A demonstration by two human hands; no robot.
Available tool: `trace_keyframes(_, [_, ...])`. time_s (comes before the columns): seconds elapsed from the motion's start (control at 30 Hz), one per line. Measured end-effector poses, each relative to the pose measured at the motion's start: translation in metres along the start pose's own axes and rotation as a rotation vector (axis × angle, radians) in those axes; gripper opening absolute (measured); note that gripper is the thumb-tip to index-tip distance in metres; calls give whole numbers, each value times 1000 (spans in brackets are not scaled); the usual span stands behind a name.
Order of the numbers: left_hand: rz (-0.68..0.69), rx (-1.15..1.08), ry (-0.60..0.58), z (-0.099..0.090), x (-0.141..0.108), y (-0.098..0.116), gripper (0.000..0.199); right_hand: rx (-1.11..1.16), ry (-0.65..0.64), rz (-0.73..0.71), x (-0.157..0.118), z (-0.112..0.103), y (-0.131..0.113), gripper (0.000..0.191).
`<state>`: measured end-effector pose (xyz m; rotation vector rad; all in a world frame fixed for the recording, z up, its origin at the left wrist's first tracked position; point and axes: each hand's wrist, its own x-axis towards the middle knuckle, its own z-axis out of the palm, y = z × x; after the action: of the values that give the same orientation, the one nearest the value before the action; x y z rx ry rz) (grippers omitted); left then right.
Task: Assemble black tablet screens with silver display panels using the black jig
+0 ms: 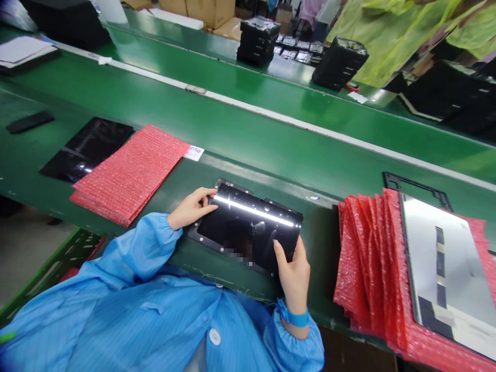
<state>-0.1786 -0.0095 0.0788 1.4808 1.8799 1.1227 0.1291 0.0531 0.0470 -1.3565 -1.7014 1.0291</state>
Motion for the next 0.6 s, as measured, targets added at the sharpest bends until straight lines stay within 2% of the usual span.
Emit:
trace_keyframes(0.33, [35,95,-7,-1,0,3,40,-26,11,-33,-1,0,-1,66])
trace_keyframes(0.6, [124,671,26,10,-17,12,42,-145,15,-48,0,-2,5,71])
